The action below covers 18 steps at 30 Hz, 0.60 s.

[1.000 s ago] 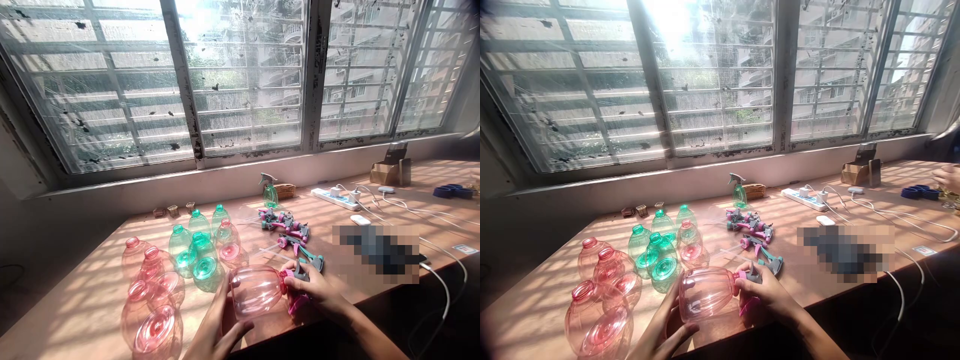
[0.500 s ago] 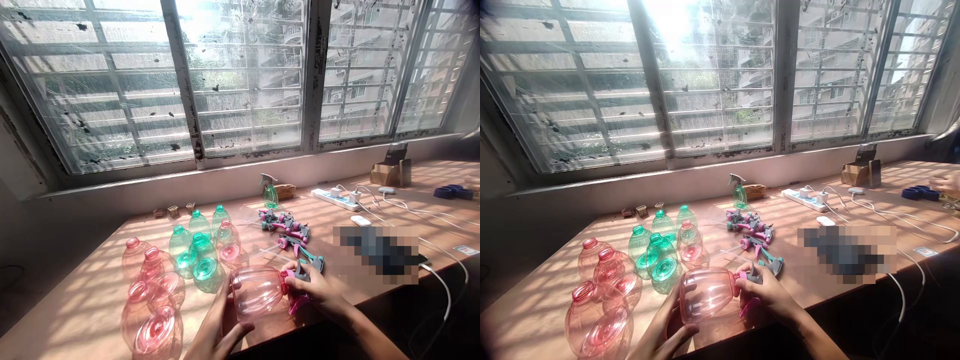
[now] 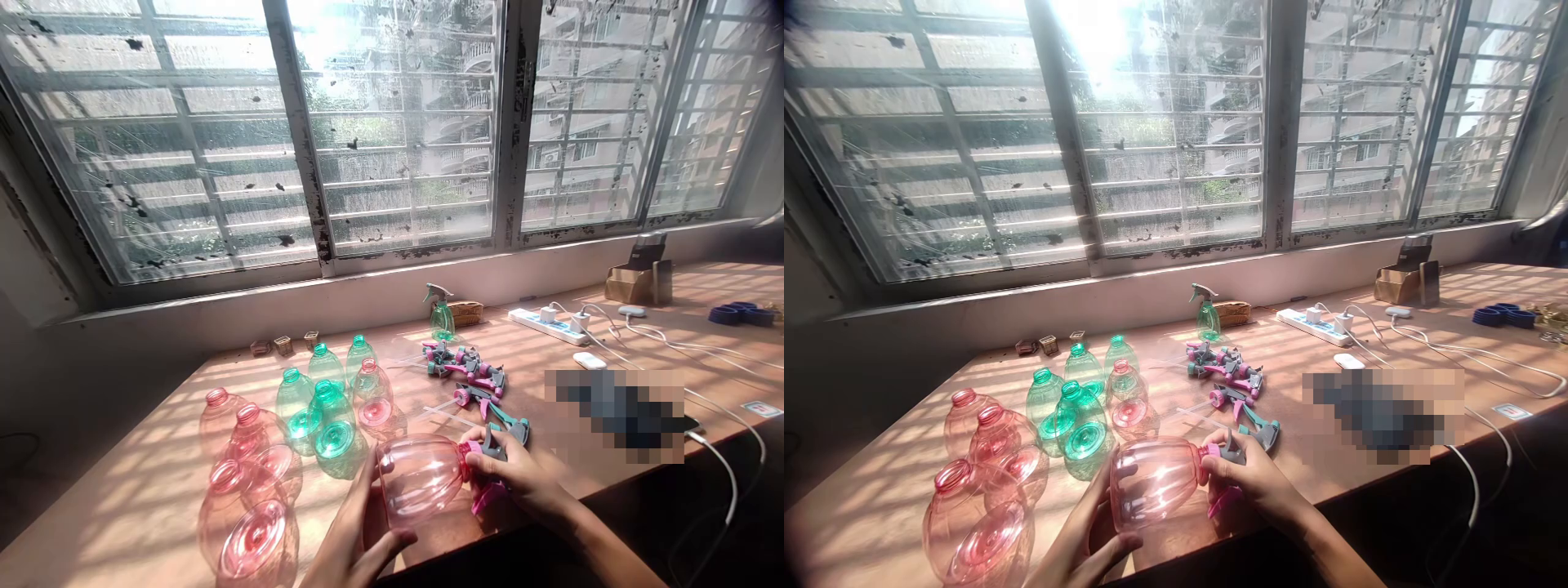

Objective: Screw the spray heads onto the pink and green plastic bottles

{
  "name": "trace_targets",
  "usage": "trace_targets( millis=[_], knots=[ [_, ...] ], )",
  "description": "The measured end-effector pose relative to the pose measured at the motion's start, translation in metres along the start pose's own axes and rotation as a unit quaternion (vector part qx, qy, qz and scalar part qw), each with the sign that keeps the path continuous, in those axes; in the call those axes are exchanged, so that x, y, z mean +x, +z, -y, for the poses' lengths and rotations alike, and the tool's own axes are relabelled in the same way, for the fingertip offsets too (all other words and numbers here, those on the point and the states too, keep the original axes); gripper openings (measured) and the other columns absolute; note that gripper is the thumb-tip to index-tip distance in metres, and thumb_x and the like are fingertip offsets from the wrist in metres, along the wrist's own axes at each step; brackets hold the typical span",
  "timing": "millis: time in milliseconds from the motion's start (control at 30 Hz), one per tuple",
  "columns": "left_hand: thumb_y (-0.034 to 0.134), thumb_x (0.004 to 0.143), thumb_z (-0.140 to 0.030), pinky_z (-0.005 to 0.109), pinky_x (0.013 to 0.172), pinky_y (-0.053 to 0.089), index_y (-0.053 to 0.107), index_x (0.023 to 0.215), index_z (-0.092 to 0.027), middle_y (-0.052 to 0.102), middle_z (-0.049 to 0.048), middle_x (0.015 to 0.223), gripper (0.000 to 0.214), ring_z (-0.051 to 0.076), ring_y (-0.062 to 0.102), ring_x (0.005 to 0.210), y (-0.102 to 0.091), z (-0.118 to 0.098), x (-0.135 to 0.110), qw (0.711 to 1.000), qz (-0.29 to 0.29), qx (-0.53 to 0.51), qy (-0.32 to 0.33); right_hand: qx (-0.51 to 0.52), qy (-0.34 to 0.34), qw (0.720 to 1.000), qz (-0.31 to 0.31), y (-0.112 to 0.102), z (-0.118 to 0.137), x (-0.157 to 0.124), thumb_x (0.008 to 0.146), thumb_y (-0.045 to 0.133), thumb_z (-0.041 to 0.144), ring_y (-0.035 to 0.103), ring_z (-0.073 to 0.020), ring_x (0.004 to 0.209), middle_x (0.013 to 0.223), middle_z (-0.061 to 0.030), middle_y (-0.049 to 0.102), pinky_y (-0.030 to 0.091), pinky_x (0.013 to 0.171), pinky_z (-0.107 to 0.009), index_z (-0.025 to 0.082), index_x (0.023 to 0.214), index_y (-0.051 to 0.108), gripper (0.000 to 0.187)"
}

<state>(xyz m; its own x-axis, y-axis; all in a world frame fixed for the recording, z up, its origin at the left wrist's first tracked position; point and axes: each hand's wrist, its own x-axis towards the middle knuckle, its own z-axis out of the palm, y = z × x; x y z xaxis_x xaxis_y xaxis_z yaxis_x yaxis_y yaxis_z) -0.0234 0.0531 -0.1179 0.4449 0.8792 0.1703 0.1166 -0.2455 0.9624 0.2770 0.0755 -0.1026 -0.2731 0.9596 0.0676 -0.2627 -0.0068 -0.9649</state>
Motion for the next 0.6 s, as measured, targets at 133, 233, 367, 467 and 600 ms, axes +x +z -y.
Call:
trace_targets(
  millis=[133,233,367,467,600],
  knots=[
    [0.067,0.096,-0.061,0.052,0.128,0.028,0.004,0.169,-0.039,0.042,0.0117,0.169,0.099,0.035,0.039,0.155,-0.0005,0.0012,0.0003,1.000,-0.002,0.019,0.000,-0.001,0.000,1.000,-0.001,-0.0005,-0.0011,0.0005,0.076,0.089,0.055,0.071,-0.0216,0.062,0.074,-0.0006,0.075,0.056,0.062,-0.035,0.022,0.095,0.062,0.047],
    [0.069,0.094,-0.061,0.051,0.129,0.026,-0.001,0.169,-0.037,0.040,0.0110,0.170,0.105,0.035,0.036,0.157,0.0001,-0.0019,-0.0013,1.000,0.005,0.004,-0.005,-0.002,-0.003,1.000,0.001,-0.0001,-0.0009,0.0005,0.075,0.090,0.055,0.071,-0.0216,0.063,0.074,-0.0004,0.075,0.055,0.062,-0.034,0.021,0.094,0.063,0.047],
    [0.069,0.094,-0.061,0.053,0.126,0.032,0.002,0.170,-0.032,0.043,0.0139,0.167,0.105,0.037,0.039,0.155,0.0001,-0.0052,-0.0031,0.999,0.022,-0.043,-0.021,-0.001,-0.004,1.000,0.002,0.0008,0.0002,-0.0002,0.074,0.092,0.053,0.071,-0.0216,0.062,0.074,0.0002,0.075,0.056,0.062,-0.034,0.021,0.095,0.063,0.048],
    [0.071,0.092,-0.062,0.052,0.128,0.030,0.012,0.170,-0.031,0.045,0.0151,0.165,0.102,0.037,0.040,0.155,-0.0004,-0.0026,-0.0021,0.999,0.006,-0.020,-0.030,-0.002,0.000,1.000,-0.004,0.0010,0.0006,-0.0007,0.072,0.092,0.055,0.071,-0.0218,0.062,0.073,0.0002,0.075,0.056,0.062,-0.035,0.022,0.093,0.062,0.049],
    [0.069,0.092,-0.065,0.051,0.128,0.029,0.006,0.169,-0.035,0.040,0.0135,0.169,0.105,0.038,0.038,0.156,0.0002,0.0009,0.0011,1.000,-0.009,0.008,-0.008,0.001,0.005,1.000,-0.009,0.0015,0.0005,-0.0006,0.071,0.093,0.056,0.071,-0.0217,0.062,0.071,0.0011,0.073,0.057,0.062,-0.035,0.022,0.093,0.063,0.051]
  ],
)
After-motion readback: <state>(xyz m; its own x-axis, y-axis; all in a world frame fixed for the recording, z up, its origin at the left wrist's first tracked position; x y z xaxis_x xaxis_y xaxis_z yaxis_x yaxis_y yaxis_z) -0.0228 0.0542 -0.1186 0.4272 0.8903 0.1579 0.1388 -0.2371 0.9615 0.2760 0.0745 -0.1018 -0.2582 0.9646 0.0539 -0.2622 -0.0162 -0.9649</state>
